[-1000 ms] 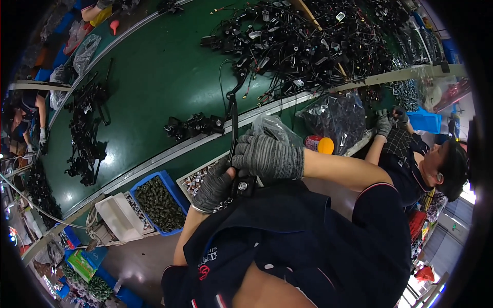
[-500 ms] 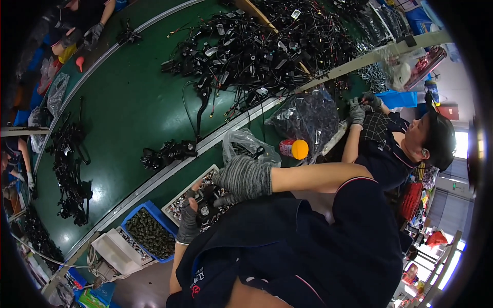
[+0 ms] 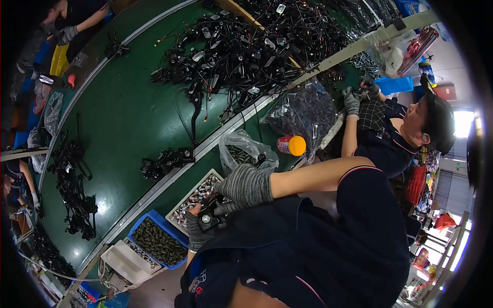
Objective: The person assembles brake levers by inserting components into the assemblies at a conveyor workstation, then walks across the factory floor.
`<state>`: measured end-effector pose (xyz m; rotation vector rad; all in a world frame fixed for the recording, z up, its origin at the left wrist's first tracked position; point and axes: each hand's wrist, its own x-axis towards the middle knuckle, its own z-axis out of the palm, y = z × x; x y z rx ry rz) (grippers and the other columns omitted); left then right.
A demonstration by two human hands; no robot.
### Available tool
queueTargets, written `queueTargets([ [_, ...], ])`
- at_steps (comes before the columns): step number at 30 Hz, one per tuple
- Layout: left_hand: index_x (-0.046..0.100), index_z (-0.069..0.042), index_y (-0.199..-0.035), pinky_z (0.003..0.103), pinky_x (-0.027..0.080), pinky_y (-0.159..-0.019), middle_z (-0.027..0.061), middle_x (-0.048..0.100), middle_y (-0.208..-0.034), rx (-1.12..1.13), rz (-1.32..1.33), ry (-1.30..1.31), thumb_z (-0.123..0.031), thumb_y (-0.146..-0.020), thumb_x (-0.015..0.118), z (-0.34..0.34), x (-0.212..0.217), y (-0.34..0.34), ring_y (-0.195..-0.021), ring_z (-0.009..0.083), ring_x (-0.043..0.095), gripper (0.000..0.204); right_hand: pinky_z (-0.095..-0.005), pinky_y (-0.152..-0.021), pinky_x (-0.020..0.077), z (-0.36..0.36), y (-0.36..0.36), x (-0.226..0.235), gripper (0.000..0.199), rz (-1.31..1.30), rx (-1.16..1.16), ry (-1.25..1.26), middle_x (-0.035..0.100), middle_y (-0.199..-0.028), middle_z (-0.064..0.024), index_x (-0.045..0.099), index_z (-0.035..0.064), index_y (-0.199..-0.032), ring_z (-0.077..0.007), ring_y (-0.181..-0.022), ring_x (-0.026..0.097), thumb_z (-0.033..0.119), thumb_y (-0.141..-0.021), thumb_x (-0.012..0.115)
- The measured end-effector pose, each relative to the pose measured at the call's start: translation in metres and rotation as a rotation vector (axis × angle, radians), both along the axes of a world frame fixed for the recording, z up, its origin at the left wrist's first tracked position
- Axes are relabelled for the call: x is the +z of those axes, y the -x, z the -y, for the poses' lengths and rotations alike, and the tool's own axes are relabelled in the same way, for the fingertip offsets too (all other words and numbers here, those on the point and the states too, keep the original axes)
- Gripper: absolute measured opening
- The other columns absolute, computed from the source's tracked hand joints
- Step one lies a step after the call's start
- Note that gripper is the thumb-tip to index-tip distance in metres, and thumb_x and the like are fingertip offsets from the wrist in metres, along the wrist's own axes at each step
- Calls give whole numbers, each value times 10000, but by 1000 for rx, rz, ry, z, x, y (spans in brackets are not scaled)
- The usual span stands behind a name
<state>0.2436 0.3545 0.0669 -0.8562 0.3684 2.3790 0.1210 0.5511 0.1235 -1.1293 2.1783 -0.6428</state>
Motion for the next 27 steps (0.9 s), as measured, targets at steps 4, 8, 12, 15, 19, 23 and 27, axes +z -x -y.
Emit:
queueTargets([
  [4, 515, 3, -1224, 381, 561, -613, 155, 624, -1045, -63, 26, 79, -393, -823, 546, -2, 12, -3, -808, 262, 640, 564, -412, -475, 470, -5, -12, 1, 630, 83, -38, -58, 566, -571, -155, 621, 21, -950, -325, -514, 591, 628, -814, 519],
  [8, 486, 6, -1249, 371, 547, -688, 153, 619, -1067, 110, 1, 164, -409, -873, 495, -8, 33, 10, -866, 269, 637, 559, -406, -476, 472, 3, -10, 3, 620, 136, -201, 74, 578, -595, -154, 624, 37, -970, -323, -516, 593, 628, -810, 527],
  [12, 493, 15, -1240, 367, 545, -712, 161, 622, -1050, 135, -21, 163, -415, -876, 487, -6, 35, 15, -875, 271, 633, 563, -411, -495, 480, 9, -10, 5, 619, 138, -245, 171, 591, -623, -152, 637, 42, -954, -320, -532, 597, 632, -813, 516],
  [15, 499, 9, -1237, 365, 546, -711, 155, 614, -1072, 112, -110, 92, -415, -881, 483, -1, 18, 7, -882, 258, 630, 554, -408, -491, 480, 10, -7, 0, 609, 132, -210, 152, 598, -636, -147, 642, 54, -966, -313, -530, 598, 631, -812, 518],
  [19, 510, -9, -1230, 346, 541, -689, 145, 597, -1120, -43, -218, 222, -427, -872, 497, 7, 16, 12, -873, 251, 631, 550, -393, -458, 468, 12, 7, -12, 601, -69, -97, 230, 575, -589, -141, 624, 56, -1004, -323, -498, 589, 614, -786, 573],
  [23, 531, -33, -1222, 335, 540, -649, 123, 605, -1123, -82, -203, 352, -418, -879, 501, 19, 15, 49, -824, 234, 639, 517, -393, -555, 494, 23, 32, -13, 556, 94, 1, -48, 613, -711, -136, 615, 76, -1029, -321, -628, 616, 574, -783, 590],
  [27, 583, -73, -1152, 331, 538, -665, 74, 655, -1006, 42, -264, 432, -364, -881, 536, 51, -1, 139, -805, 199, 640, 400, -403, -700, 492, 18, 73, -32, 484, -566, -234, 319, 623, -903, -141, 605, 89, -1051, -325, -812, 608, 493, -784, 623],
])
